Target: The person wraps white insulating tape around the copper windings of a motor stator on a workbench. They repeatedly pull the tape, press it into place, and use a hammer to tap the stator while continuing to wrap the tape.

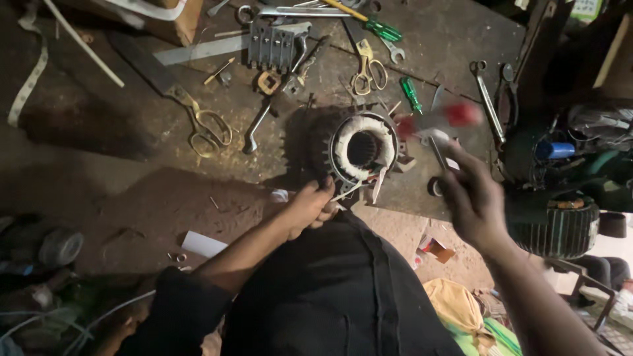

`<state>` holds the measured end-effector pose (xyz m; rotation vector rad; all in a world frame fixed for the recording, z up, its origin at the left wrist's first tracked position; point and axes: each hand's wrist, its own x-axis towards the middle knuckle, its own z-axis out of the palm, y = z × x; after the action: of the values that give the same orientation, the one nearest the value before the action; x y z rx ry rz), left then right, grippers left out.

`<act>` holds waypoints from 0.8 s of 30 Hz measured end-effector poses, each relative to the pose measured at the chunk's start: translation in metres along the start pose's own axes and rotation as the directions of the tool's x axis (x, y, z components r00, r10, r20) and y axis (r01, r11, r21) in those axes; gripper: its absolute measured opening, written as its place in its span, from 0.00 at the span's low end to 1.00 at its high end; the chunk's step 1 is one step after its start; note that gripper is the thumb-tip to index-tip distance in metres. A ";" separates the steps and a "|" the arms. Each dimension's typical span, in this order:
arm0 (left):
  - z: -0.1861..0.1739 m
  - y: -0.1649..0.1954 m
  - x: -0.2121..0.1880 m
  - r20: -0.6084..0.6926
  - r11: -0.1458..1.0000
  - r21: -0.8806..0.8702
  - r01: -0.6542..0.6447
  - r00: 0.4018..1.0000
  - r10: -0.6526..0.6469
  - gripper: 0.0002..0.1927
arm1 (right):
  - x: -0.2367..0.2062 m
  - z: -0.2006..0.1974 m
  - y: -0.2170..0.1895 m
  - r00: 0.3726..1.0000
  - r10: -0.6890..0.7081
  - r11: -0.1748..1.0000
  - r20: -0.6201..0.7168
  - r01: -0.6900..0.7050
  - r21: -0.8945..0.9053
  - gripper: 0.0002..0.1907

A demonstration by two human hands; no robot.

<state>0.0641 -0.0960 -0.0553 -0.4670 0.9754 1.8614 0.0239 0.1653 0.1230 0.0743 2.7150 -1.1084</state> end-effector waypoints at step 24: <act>-0.003 -0.016 0.005 -0.068 0.996 -0.043 -0.080 0.995 0.077 0.12 | -0.005 0.024 -0.005 0.970 -0.173 0.882 0.170 0.230 -0.411 0.24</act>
<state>0.0753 -0.0917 -0.0677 -0.5276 1.0099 1.9525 0.0322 0.1453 0.1108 -0.3444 2.8229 -0.5076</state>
